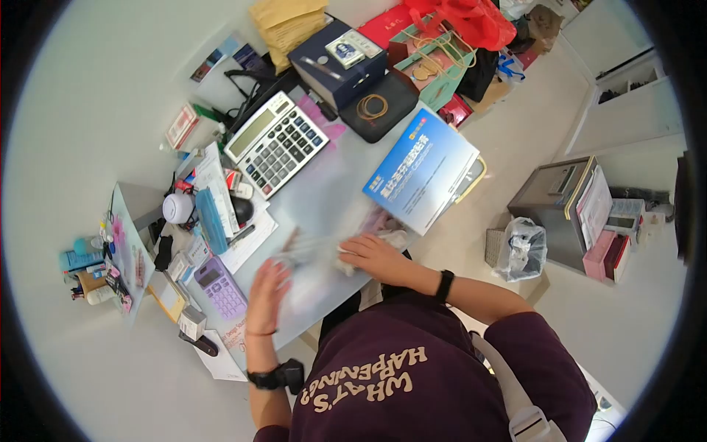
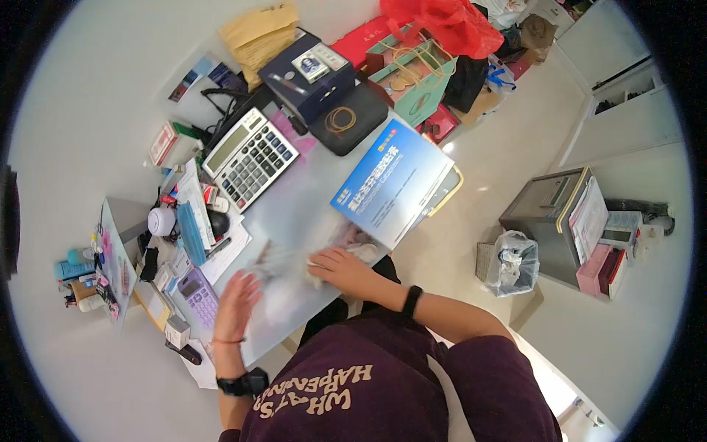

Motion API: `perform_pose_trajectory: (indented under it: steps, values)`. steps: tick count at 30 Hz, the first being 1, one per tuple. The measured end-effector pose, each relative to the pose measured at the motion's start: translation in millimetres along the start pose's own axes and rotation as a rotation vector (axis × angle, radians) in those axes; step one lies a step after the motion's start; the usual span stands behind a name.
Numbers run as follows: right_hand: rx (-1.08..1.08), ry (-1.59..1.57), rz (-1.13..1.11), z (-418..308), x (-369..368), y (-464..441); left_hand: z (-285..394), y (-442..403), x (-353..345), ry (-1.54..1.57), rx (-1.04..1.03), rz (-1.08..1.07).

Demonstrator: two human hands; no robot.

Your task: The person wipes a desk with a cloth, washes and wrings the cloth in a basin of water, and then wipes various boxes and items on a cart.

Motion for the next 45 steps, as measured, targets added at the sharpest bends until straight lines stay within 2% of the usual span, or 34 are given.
perform_pose_trajectory:
  steps: [2,3,4,5,7,8,10,12,14,15,16,17,21,22,23,24,26,27,30,31,33,35,36,37,39,41,42,44,45]
  values:
    - [-0.024,-0.038,-0.051,8.5,15.1,36.6,-5.8,-34.0,-69.8,0.069,0.065,-0.173]
    - [-0.13,-0.195,-0.063,17.3,21.9,54.6,-15.1,-49.3,-93.5,0.096,0.092,-0.247]
    - [-0.236,-0.351,-0.076,26.0,31.0,70.6,-21.5,-61.9,-111.0,0.098,0.098,-0.244]
    - [-0.235,-0.352,-0.079,24.6,54.1,81.7,-31.8,-73.5,-129.3,0.191,0.177,-0.275]
    - [-0.271,-0.755,-0.026,25.9,104.6,101.6,-44.4,-90.8,-154.2,0.288,0.259,-0.304]
    - [-0.274,-0.761,-0.026,32.1,118.7,109.6,-50.2,-96.6,-162.6,0.358,0.296,-0.309]
    - [-0.416,-0.757,0.137,63.2,146.8,124.3,-53.4,-104.0,-177.3,0.418,0.343,-0.318]
    - [-0.548,-0.462,0.439,110.3,178.0,129.3,-52.3,-107.1,-188.2,0.471,0.374,-0.313]
    - [-0.647,-0.247,0.643,163.3,190.3,130.8,-52.4,-112.0,-193.9,0.455,0.369,-0.324]
    - [-0.65,-0.25,0.644,171.7,196.4,129.6,-52.7,-112.0,-195.3,0.446,0.355,-0.333]
    - [-0.769,-0.52,0.518,188.2,190.8,126.8,-54.5,-112.8,-196.6,0.442,0.352,-0.334]
    - [-0.873,-0.78,0.381,196.7,182.8,125.4,-56.1,-116.2,-197.7,0.393,0.342,-0.325]
    - [-0.816,-0.705,0.37,182.1,167.6,141.9,-52.1,-126.0,-195.2,0.228,0.319,-0.384]
    - [-0.818,-0.877,0.389,174.0,159.6,147.6,-50.1,-124.4,-196.3,0.238,0.313,-0.387]
    - [-0.819,-1.051,0.405,165.0,150.3,150.2,-42.2,-121.8,-198.4,0.238,0.198,-0.401]
    - [-0.82,-1.046,0.396,155.2,145.0,148.9,-35.7,-119.2,-197.1,0.236,0.086,-0.412]
    - [-0.808,-1.272,0.397,136.0,127.9,142.0,-36.9,-116.2,-178.0,0.267,0.086,-0.402]
    - [-0.81,-1.269,0.394,129.8,124.6,138.3,-35.8,-114.1,-165.1,0.287,0.087,-0.398]
    - [-0.7,-1.432,0.538,107.9,120.9,118.0,-29.0,-86.2,-110.0,0.301,0.083,-0.351]
    - [-0.703,-1.427,0.542,103.1,112.4,106.5,-26.7,-72.4,-88.9,0.318,0.062,-0.322]
    - [-0.905,-0.855,0.49,99.1,100.0,89.0,-32.2,-41.9,-36.2,0.349,0.036,-0.253]
    - [-0.717,-0.594,0.475,68.8,90.7,43.1,-46.9,-10.1,19.9,0.358,-0.034,-0.184]
    - [-0.426,-0.198,0.44,48.8,84.8,15.6,-52.0,4.1,40.4,0.353,-0.099,-0.153]
    - [-0.24,-0.182,0.405,26.3,72.3,-9.3,-54.1,15.4,48.5,0.353,-0.097,-0.153]
    - [0.005,-0.22,0.047,-15.7,28.3,-59.2,-40.9,35.4,62.1,0.465,-0.304,-0.138]
    - [0.238,-0.024,0.004,-50.3,-20.0,-79.4,-39.8,39.9,74.5,0.511,-0.357,-0.13]
    - [0.241,-0.024,0.004,-46.5,-33.5,-89.8,-39.3,40.7,79.4,0.561,-0.408,-0.125]
    - [0.394,0.063,-0.098,-53.0,-52.9,-102.5,-40.0,38.3,84.8,0.577,-0.392,-0.117]
    - [0.396,0.055,-0.1,-52.1,-52.9,-102.1,-41.5,39.1,86.8,0.597,-0.374,-0.107]
Point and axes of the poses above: each hand's wrist, its own y-axis away from the middle knuckle, its own x-axis out of the back of the hand, z = x × y, the point moved 6 cm from there along -y, towards the middle knuckle, and after that the axes turned 14 degrees about -z, right-handed, at the moved point
